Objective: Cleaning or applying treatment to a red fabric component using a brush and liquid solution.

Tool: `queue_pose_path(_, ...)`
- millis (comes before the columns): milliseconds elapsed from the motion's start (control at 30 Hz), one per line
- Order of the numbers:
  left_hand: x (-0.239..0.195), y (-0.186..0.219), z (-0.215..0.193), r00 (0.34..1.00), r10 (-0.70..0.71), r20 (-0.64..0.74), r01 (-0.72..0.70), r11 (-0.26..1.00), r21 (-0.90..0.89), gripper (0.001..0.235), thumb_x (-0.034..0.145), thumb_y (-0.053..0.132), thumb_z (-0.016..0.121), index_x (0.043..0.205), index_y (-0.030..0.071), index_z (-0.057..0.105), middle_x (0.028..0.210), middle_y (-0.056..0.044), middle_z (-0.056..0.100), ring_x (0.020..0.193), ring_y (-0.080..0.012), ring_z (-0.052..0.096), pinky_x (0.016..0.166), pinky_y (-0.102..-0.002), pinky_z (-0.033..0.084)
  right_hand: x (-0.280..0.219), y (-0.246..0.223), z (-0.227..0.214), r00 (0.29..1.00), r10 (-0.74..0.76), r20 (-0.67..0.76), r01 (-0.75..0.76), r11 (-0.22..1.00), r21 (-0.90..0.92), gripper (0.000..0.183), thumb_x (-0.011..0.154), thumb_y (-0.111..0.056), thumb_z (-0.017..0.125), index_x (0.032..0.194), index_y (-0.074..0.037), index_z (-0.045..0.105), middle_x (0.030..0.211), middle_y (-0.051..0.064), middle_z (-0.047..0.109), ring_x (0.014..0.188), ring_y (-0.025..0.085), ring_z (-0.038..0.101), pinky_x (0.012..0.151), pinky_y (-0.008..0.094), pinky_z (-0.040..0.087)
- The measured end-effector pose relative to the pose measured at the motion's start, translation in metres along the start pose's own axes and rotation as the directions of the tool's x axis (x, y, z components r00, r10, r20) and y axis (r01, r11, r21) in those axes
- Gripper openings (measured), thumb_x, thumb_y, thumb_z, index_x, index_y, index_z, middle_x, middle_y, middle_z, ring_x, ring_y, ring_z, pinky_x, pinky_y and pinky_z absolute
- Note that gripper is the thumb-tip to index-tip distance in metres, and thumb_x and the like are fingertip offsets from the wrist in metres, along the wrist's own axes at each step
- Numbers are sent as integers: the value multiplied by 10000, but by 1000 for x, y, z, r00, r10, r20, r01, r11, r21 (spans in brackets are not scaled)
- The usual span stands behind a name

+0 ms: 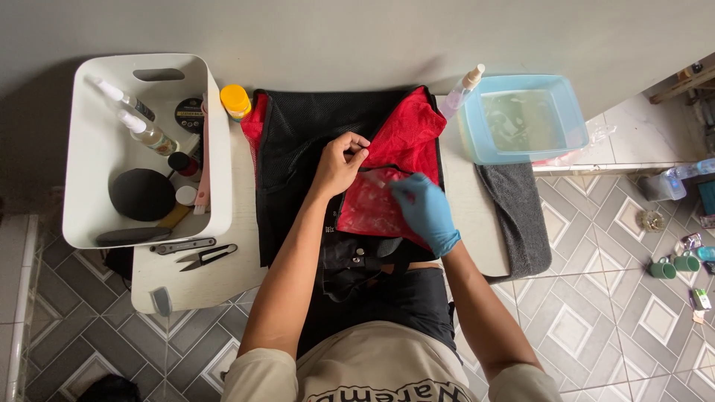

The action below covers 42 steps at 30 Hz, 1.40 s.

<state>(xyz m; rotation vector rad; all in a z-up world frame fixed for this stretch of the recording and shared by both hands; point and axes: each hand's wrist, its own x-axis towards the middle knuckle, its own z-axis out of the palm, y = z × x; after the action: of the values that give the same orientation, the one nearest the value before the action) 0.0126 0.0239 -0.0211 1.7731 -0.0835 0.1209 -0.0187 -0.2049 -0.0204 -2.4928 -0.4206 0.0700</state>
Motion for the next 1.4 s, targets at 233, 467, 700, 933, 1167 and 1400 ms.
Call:
queue_pose_path(233, -1, 0, 0, 1000, -10, 12, 9, 1000, 11, 142, 959, 94, 664, 1089, 59, 709, 907, -165, 745, 876, -249, 717, 756, -348, 624, -7, -12, -20, 998, -13, 57, 13, 1000, 10, 166, 943, -278, 703, 1084, -270, 791, 1005, 66, 691, 921, 331, 706, 807, 463, 573)
queue_pose_path(467, 0, 3, -1, 1000, -11, 15, 10, 1000, 11, 150, 959, 94, 665, 1097, 51, 702, 918, -180, 742, 897, -261, 714, 772, -361, 621, -3, -26, -17, 982, -47, 183, 31, 996, 89, 197, 904, -284, 716, 1088, -254, 779, 1040, 81, 699, 945, 358, 697, 839, 483, 572)
queue_pose_path(700, 1, -3, -1, 1000, 1, 5, -1, 1000, 20, 149, 960, 102, 666, 1099, 62, 699, 912, -160, 740, 914, -243, 712, 779, -350, 618, -15, -54, -21, 951, -132, 278, 90, 983, 158, 193, 862, -264, 738, 1038, -206, 788, 1044, 108, 750, 1001, 419, 706, 857, 544, 576)
queue_pose_path(933, -1, 2, 0, 1000, -2, 12, 1, 999, 36, 151, 962, 86, 662, 1105, 56, 700, 913, -178, 737, 893, -263, 716, 769, -353, 618, -25, -47, -31, 936, -112, 334, 60, 985, 164, 206, 868, -253, 716, 1051, -190, 788, 1021, 140, 736, 982, 448, 693, 854, 545, 563)
queue_pose_path(1167, -4, 15, -1, 999, -54, 7, 54, 998, 25, 151, 970, 66, 642, 1114, 57, 688, 909, -163, 726, 829, -239, 718, 725, -361, 620, 14, -22, -95, 982, -184, 40, 165, 944, 286, 233, 899, -136, 718, 1126, -135, 769, 946, 134, 688, 783, 296, 650, 734, 427, 530)
queue_pose_path(1400, -1, 10, 1, 997, -73, -7, 73, 997, 16, 137, 943, 46, 666, 1076, 56, 698, 878, -140, 708, 786, -243, 746, 660, -361, 614, 86, -9, -66, 928, -339, -155, 361, 921, 146, 349, 903, -137, 774, 1234, -245, 758, 1025, 58, 690, 869, 265, 680, 781, 417, 549)
